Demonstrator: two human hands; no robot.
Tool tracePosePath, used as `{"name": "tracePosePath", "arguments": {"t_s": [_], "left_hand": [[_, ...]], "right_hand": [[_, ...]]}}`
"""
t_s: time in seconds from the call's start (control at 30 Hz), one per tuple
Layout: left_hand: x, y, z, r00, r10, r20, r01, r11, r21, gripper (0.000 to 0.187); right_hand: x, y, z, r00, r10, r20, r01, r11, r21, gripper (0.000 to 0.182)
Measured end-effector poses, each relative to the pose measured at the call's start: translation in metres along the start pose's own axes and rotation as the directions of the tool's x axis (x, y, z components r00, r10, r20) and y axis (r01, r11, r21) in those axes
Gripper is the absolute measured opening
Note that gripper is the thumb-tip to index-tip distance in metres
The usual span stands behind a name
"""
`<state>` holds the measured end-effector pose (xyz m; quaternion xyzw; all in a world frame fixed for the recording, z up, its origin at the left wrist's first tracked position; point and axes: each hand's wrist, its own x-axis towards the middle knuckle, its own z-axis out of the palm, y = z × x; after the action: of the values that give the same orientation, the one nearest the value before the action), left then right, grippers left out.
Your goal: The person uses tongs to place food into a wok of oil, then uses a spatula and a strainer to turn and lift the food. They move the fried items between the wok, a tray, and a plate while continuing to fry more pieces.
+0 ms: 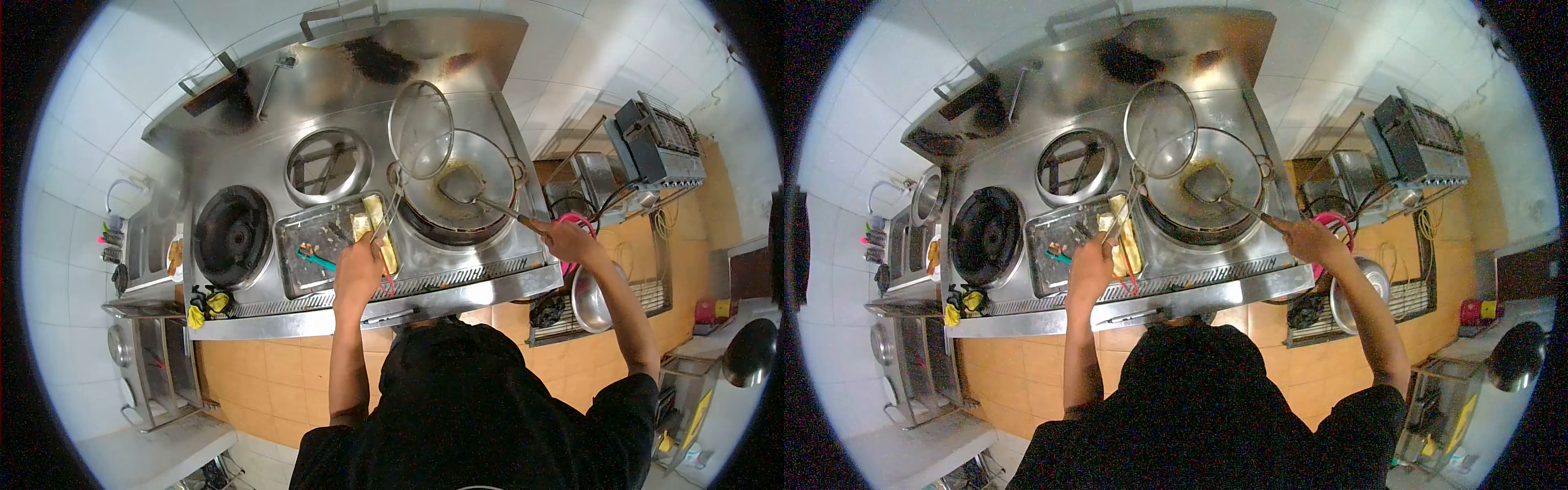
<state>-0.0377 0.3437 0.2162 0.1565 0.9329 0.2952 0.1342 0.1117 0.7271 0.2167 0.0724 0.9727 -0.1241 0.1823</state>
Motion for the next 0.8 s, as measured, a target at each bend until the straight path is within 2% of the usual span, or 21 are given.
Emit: {"name": "tracePosePath", "arguments": {"t_s": [0.1, 0.2, 0.27, 0.4, 0.6, 0.8], "left_hand": [[0.000, 0.001, 0.001, 0.999, -0.038, -0.002, 0.038, 0.999, -0.039, 0.023], [0.002, -0.006, 0.009, 0.998, 0.014, -0.065, -0.016, 0.999, -0.034, 0.023], [0.003, -0.004, 0.008, 1.000, -0.015, 0.000, 0.015, 1.000, 0.007, 0.030], [0.001, -0.001, 0.006, 1.000, 0.013, 0.007, -0.013, 1.000, 0.022, 0.030], [0.001, -0.003, 0.006, 0.999, 0.024, -0.029, -0.024, 0.999, -0.024, 0.029], [0.000, -0.011, 0.010, 1.000, -0.008, 0.002, 0.008, 0.999, -0.032, 0.027]], "right_hand": [[-0.004, -0.017, -0.017, 0.998, 0.022, 0.054, -0.023, 1.000, 0.011, 0.049], [-0.003, -0.019, -0.020, 0.998, -0.004, 0.057, 0.001, 0.999, 0.053, 0.050], [-0.001, -0.021, -0.022, 0.994, 0.024, 0.106, -0.030, 0.998, 0.055, 0.050], [-0.004, -0.029, -0.030, 0.991, 0.050, 0.124, -0.061, 0.994, 0.088, 0.050], [0.001, 0.007, -0.013, 0.998, -0.015, 0.060, 0.010, 0.996, 0.085, 0.049], [-0.016, 0.018, -0.026, 0.995, 0.041, -0.093, -0.041, 0.999, 0.010, 0.047]]}}
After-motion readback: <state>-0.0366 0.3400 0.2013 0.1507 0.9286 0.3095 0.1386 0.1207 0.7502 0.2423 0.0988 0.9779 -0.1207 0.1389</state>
